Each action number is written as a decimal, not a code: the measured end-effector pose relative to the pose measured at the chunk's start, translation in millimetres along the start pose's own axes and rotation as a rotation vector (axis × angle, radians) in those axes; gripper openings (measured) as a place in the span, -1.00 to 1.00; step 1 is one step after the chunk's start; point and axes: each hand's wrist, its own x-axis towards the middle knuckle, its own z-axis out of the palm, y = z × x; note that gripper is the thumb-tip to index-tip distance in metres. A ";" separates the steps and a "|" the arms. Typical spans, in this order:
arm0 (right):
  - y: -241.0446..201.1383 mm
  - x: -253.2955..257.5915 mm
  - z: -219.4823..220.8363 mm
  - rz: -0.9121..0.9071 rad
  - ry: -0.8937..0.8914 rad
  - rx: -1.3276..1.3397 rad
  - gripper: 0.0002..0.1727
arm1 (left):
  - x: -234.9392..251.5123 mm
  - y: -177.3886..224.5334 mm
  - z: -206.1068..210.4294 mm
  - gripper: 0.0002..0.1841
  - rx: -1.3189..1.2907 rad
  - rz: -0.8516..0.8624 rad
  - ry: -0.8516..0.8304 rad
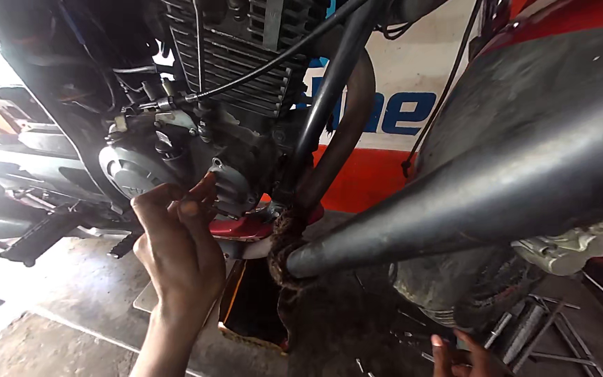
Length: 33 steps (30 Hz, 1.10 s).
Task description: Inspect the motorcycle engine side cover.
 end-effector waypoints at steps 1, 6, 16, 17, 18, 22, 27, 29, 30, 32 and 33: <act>-11.7 -1.0 3.1 -0.036 -0.020 0.079 -0.50 | 0.7 0.8 0.2 -0.58 0.001 0.001 0.001; -89.8 -5.7 15.3 -0.260 -0.132 0.642 -0.66 | -0.2 -2.8 2.4 -0.56 0.003 0.000 0.021; -207.1 16.8 8.5 -0.748 -0.274 1.075 -0.70 | -2.5 -3.7 1.5 -0.59 -0.040 0.008 -0.020; -219.9 10.9 8.5 -0.760 -0.325 1.105 -0.66 | -2.2 -3.0 0.9 -0.59 -0.014 0.017 -0.023; -233.7 5.3 9.1 -0.737 -0.378 1.115 -0.59 | -1.6 -2.0 -0.6 -0.58 0.020 0.030 -0.031; -284.4 -13.5 35.4 -0.531 -0.204 1.024 -0.35 | -0.4 5.7 -5.3 -0.54 0.104 0.036 -0.070; -322.9 -1.5 60.9 -0.454 0.027 0.823 -0.22 | 3.3 4.4 -7.9 -0.63 0.098 0.009 -0.100; -321.3 4.3 56.1 -0.462 -0.063 0.821 -0.27 | 1.1 6.9 -6.8 -0.67 0.066 0.030 -0.134; -323.4 6.6 54.3 -0.475 -0.021 0.839 -0.43 | 0.4 9.2 -6.6 -0.66 0.049 0.034 -0.145; -326.1 9.4 55.1 -0.486 0.015 0.890 -0.53 | 1.7 12.8 -7.0 -0.68 0.025 0.043 -0.148; -325.9 9.5 60.1 -0.484 0.030 0.909 -0.49 | 1.9 13.7 -8.1 -0.73 0.019 0.044 -0.160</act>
